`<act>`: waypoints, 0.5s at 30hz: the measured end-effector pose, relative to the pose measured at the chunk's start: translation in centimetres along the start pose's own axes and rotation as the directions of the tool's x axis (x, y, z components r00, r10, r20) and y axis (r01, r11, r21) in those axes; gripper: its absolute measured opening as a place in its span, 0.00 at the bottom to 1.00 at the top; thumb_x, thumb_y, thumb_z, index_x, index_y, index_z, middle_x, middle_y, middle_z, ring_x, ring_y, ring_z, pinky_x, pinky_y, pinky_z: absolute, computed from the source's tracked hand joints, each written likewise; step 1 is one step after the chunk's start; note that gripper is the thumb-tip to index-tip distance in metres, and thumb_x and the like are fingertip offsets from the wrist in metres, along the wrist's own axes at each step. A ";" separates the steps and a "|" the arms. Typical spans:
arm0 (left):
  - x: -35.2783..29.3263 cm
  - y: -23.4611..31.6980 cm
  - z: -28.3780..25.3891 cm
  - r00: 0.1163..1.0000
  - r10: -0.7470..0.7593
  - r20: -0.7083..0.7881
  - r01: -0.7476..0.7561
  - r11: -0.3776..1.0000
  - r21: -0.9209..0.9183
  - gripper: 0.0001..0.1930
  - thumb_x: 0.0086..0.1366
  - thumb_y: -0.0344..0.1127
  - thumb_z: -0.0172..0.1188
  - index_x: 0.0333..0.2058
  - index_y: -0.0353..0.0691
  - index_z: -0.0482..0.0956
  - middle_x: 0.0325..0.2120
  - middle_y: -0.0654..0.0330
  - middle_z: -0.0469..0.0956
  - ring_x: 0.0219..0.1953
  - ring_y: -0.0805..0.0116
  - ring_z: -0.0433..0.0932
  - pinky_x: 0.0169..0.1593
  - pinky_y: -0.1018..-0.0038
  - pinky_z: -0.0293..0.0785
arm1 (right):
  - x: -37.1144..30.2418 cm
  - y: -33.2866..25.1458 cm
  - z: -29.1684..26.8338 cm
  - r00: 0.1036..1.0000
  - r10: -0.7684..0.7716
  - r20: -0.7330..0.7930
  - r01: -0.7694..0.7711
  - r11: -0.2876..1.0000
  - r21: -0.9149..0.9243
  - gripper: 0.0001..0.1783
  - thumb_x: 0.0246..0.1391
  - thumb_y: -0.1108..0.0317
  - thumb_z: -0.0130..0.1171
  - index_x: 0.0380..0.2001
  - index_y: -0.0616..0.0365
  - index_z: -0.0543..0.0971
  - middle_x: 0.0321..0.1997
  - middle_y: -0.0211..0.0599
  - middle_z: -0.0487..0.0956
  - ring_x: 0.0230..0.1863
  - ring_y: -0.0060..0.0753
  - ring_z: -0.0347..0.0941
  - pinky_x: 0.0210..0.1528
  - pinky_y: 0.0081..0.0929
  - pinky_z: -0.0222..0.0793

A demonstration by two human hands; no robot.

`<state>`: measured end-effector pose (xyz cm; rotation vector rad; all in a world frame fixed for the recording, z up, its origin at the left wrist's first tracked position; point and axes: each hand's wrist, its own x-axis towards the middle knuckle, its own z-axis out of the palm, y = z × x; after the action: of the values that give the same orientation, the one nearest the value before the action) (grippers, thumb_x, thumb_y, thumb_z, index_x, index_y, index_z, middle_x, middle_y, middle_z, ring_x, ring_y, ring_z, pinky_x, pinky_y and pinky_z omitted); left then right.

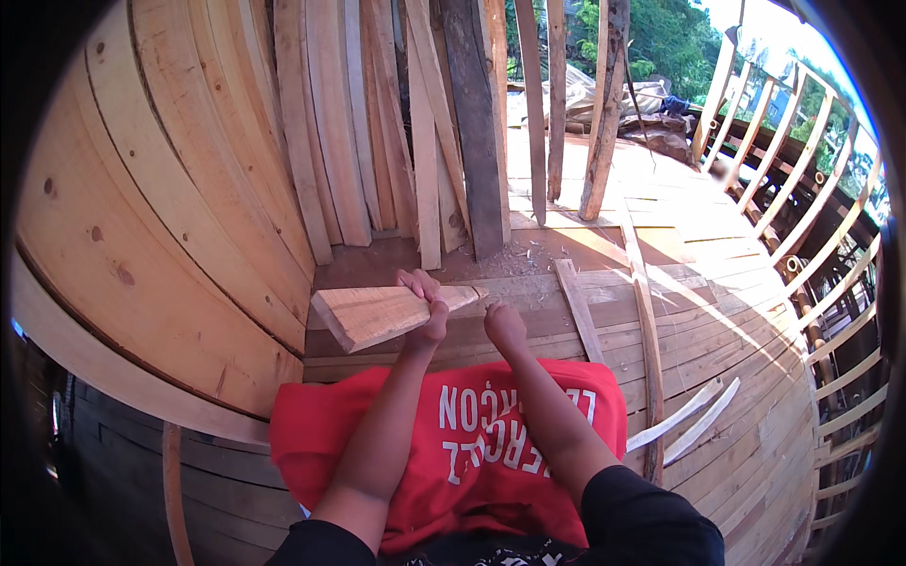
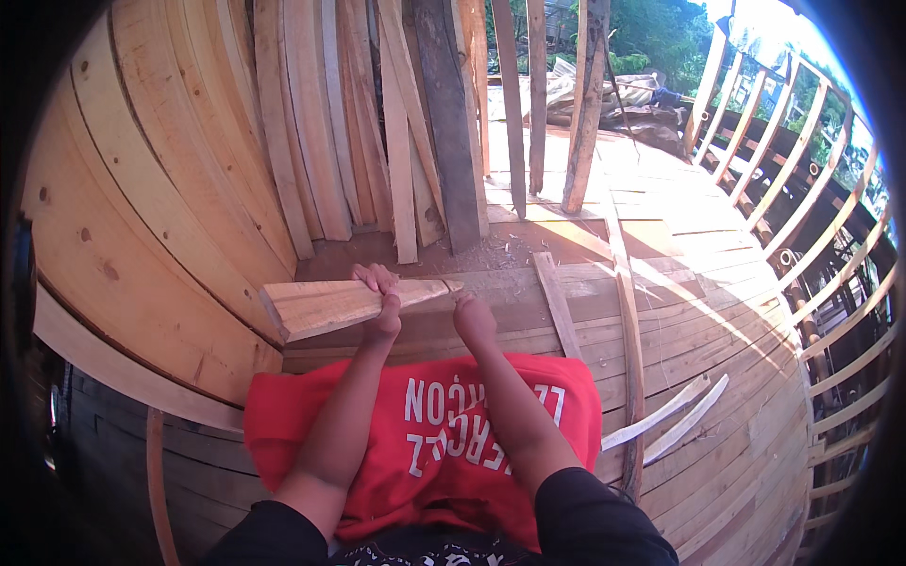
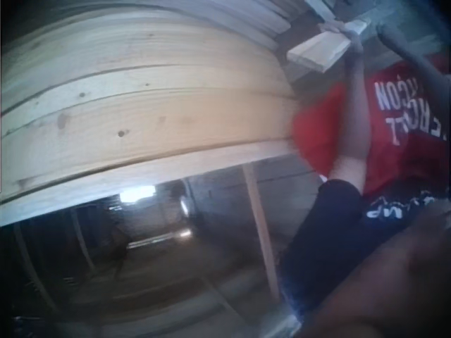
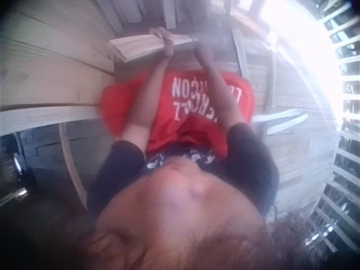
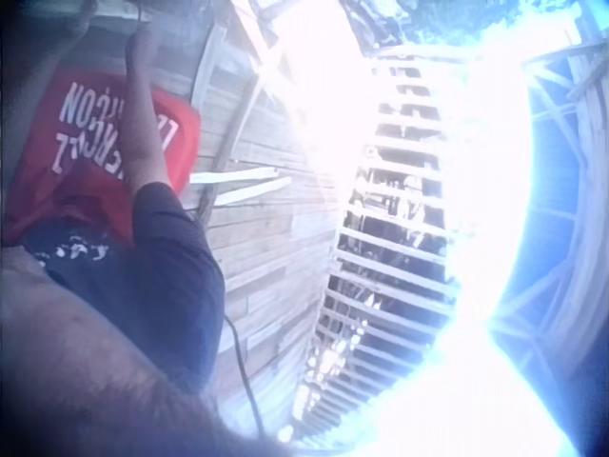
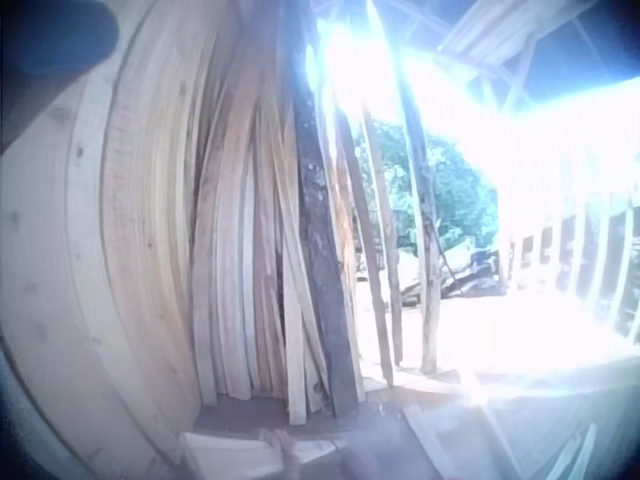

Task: The person is sitting on the floor of a wooden structure, carving a long, thin piece of wood with a knife. They hold the wood in their left hand and use the knife in their right hand to shave off thin strips, gradually shaping the wood into a tapered point.

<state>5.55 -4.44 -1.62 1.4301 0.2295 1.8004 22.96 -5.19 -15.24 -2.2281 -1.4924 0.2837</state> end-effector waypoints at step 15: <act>5.4 8.7 -6.3 0.965 -0.056 -0.256 0.108 0.976 0.191 0.18 0.56 0.23 0.63 0.30 0.44 0.59 0.23 0.65 0.66 0.23 0.78 0.65 0.29 0.80 0.66 | -4.2 -7.5 -4.5 0.835 -0.225 0.502 -0.149 0.786 0.600 0.18 0.63 0.55 0.53 0.34 0.62 0.73 0.15 0.28 0.66 0.12 0.24 0.63 0.13 0.27 0.63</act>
<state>-4.31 -4.42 5.33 1.3061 0.6110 1.9297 16.88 -7.77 -8.03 -1.6200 -1.4074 1.3071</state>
